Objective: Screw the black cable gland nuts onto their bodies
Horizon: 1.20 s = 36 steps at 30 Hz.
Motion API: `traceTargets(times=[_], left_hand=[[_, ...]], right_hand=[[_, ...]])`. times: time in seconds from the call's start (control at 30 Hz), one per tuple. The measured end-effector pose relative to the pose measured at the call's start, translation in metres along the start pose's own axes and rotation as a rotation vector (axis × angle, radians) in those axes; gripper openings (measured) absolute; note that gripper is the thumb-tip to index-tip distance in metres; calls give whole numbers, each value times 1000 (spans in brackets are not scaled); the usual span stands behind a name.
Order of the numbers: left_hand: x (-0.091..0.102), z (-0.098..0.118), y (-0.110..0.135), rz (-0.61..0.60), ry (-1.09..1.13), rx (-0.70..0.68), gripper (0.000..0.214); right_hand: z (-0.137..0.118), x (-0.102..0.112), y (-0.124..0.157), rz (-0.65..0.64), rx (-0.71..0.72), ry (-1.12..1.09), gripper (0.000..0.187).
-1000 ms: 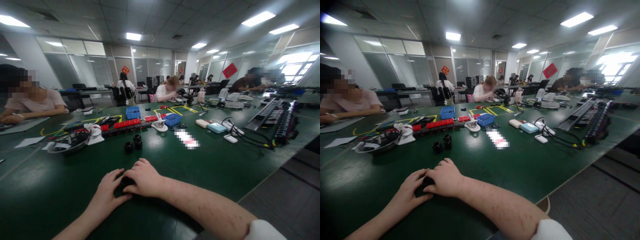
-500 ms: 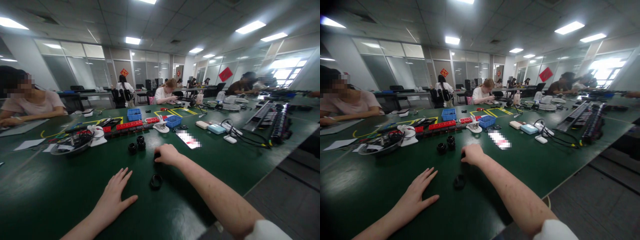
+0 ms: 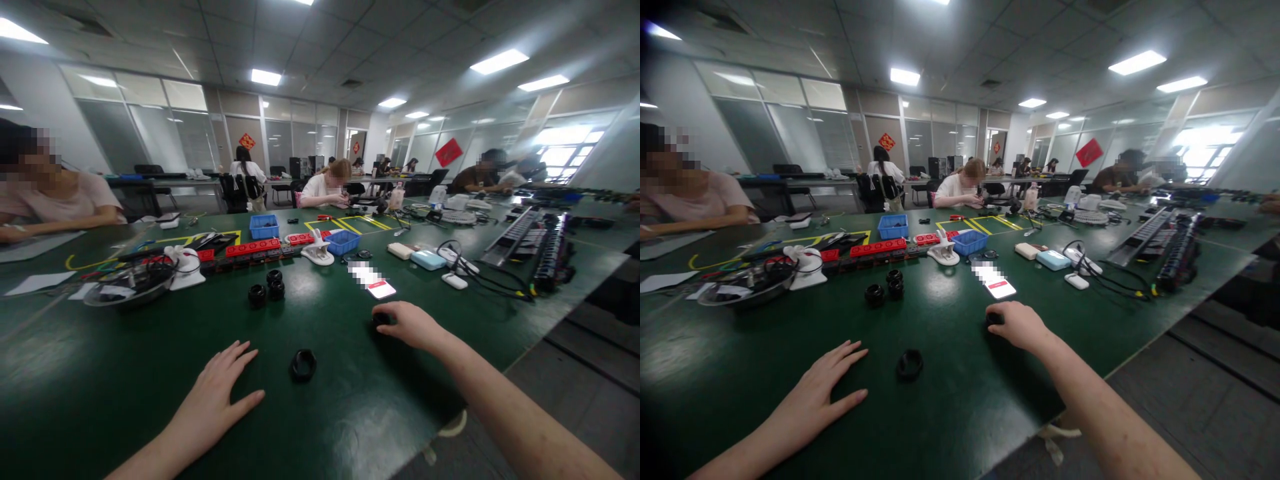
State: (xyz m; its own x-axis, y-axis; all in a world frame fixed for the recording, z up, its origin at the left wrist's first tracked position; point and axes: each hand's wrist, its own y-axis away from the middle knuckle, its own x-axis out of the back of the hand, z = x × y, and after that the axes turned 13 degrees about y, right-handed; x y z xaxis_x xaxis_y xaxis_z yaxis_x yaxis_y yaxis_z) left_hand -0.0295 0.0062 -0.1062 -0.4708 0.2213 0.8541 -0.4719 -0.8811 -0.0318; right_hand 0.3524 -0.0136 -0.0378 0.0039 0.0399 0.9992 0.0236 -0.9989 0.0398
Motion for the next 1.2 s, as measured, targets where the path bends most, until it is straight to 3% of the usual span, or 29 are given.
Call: traceTargets(times=[0.3, 0.53, 0.63, 0.73, 0.8, 0.87, 0.93, 0.97, 1.07, 1.2], left_hand=[[2, 7, 0, -37, -34, 27, 69], [4, 6, 1, -33, -15, 11, 67], [3, 4, 1, -45, -12, 13, 67], [2, 2, 0, -33, -22, -3, 66], [1, 2, 0, -15, -33, -20, 65], [1, 3, 0, -7, -47, -29, 65], [1, 5, 0, -14, -60, -31, 65], [2, 6, 0, -19, -63, -32, 66], [3, 7, 0, -31, -62, -37, 66], [1, 3, 0, -23, -55, -59, 64]], right_hand=[[36, 3, 5, -41, -53, -18, 34], [37, 13, 2, -47, 3, -48, 35], [10, 24, 12, 53, 44, -44, 44], [-45, 28, 22, 303, 236, -101, 35], [-88, 22, 24, 299, 379, -128, 33], [-127, 10, 20, 253, 489, -61, 45], [-156, -5, 12, 225, 515, 52, 65], [-166, -12, 9, 210, 511, 117, 64], [-179, -26, 2, 185, 420, 233, 49], [-163, -29, 4, 206, 317, 299, 35]])
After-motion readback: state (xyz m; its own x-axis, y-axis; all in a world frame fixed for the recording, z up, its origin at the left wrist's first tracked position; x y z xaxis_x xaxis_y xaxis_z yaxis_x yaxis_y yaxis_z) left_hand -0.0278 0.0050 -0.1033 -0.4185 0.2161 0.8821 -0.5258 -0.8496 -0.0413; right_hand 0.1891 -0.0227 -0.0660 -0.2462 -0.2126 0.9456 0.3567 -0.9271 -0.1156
